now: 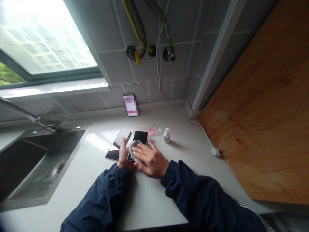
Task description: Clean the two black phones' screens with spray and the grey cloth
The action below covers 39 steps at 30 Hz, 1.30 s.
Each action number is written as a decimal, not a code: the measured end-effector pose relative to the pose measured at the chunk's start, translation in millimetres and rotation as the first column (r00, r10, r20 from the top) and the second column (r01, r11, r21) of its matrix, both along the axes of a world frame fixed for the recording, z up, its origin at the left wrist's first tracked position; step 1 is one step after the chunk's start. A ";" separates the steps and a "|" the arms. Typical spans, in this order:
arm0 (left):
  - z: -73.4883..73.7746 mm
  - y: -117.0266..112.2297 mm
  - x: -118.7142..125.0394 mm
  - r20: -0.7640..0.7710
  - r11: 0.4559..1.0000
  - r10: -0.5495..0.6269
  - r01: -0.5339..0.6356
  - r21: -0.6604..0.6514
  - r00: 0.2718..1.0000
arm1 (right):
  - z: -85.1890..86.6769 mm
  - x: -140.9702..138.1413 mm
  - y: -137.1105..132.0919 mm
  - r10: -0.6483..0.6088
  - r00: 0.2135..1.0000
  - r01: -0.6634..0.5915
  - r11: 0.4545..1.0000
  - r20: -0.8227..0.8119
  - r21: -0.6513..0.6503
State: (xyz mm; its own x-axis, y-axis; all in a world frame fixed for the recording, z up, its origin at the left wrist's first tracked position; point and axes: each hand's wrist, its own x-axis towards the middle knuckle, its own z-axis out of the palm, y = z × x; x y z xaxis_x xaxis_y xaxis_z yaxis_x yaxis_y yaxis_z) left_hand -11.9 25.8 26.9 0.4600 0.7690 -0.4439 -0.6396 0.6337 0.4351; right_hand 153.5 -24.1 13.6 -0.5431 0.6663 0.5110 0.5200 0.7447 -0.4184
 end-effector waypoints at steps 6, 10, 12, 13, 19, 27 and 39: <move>1.6 -1.3 -0.5 0.005 0.999 -0.014 0.013 0.031 1.000 | 1.9 -0.2 -3.1 -0.002 1.000 0.002 1.000 -0.007 0.013; -0.3 -1.9 -4.2 -0.042 0.997 -0.042 0.045 0.066 0.998 | 2.4 -4.8 -9.3 0.146 0.989 -0.145 0.988 -0.015 0.063; -2.7 -1.0 -4.5 -0.024 0.998 -0.035 0.036 0.047 0.999 | 2.3 -5.0 -8.9 0.143 0.990 -0.141 0.987 -0.020 0.070; -3.9 -0.3 -4.2 -0.012 0.999 -0.039 0.040 0.034 0.999 | 2.3 -4.3 -7.7 0.122 0.992 -0.121 0.991 -0.019 0.064; -3.9 1.4 2.2 0.021 0.996 0.076 -0.076 0.041 0.997 | 5.6 2.1 0.6 -0.167 0.985 0.170 0.982 0.049 -0.080; 7.9 -2.7 6.5 0.000 0.990 0.052 -0.052 0.130 0.999 | 5.2 3.7 2.6 -0.298 0.950 0.307 0.946 0.090 -0.105; -1.2 -6.9 10.8 -0.022 0.984 -0.156 0.158 0.083 0.987 | -7.1 7.9 9.0 -0.388 0.922 0.388 0.919 0.018 -0.067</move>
State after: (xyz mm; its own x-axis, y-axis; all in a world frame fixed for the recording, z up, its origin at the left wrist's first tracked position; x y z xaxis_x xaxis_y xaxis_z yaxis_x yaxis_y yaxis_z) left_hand -1.1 18.9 25.7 0.5718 0.7225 -0.3887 -0.5279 0.6867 0.4998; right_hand 161.4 -15.1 6.5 -0.2373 0.8583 0.4549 0.7642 0.4541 -0.4580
